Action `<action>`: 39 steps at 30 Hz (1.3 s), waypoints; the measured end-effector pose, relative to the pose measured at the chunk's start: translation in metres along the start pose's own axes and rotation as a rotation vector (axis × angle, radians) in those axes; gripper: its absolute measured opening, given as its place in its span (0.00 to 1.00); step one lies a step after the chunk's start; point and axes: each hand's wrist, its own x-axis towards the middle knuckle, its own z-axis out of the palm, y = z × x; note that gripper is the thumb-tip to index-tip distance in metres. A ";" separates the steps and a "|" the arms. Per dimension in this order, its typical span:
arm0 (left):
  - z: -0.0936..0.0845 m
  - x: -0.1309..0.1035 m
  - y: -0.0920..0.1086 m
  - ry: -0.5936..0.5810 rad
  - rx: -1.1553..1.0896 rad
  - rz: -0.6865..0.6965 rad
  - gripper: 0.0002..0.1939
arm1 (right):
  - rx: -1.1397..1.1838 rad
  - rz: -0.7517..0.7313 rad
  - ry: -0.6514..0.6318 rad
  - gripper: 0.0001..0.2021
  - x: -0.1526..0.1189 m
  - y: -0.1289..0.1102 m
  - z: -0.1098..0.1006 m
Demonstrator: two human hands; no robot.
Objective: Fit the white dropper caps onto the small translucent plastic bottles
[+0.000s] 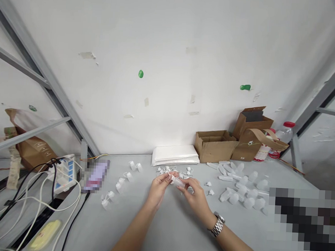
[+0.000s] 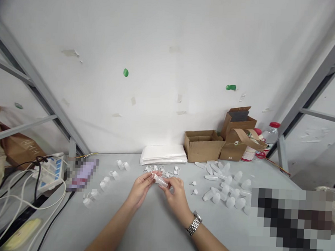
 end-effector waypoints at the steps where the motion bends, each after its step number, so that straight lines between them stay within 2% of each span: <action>1: 0.000 0.000 -0.001 0.007 0.000 0.004 0.16 | -0.029 -0.037 0.021 0.09 -0.001 0.001 0.001; 4: 0.001 0.000 -0.004 0.038 -0.005 0.014 0.16 | -0.031 -0.057 0.047 0.09 -0.004 0.001 0.002; 8: 0.000 0.000 -0.007 0.057 -0.016 0.014 0.16 | 0.130 0.132 -0.004 0.13 -0.002 -0.004 0.002; 12: 0.001 0.001 -0.007 0.048 -0.078 0.009 0.16 | 0.415 0.352 -0.212 0.18 0.003 -0.006 0.000; 14: 0.001 0.000 -0.005 0.021 -0.074 0.014 0.16 | 0.556 0.408 -0.307 0.22 0.005 -0.005 -0.001; 16: 0.001 0.000 -0.002 -0.001 -0.049 0.015 0.16 | 0.642 0.437 -0.342 0.23 0.006 -0.003 -0.001; 19: 0.000 0.000 0.000 0.003 -0.026 0.003 0.16 | 0.636 0.446 -0.331 0.22 0.007 -0.002 0.000; 24: -0.003 0.002 -0.002 0.004 -0.024 -0.023 0.17 | 0.522 0.405 -0.190 0.16 0.007 -0.001 0.001; 31: -0.002 0.002 -0.004 0.026 -0.042 -0.032 0.16 | 0.340 0.290 -0.049 0.15 0.005 -0.009 -0.001; 34: -0.002 0.001 -0.003 0.006 -0.037 -0.016 0.15 | 0.396 0.338 -0.091 0.16 0.006 -0.010 -0.001; 37: -0.002 0.001 -0.003 -0.020 -0.021 0.008 0.14 | 0.586 0.438 -0.211 0.21 0.006 -0.009 0.000; 39: -0.002 0.001 -0.005 -0.018 -0.006 0.016 0.14 | 0.704 0.512 -0.245 0.24 0.006 -0.008 0.001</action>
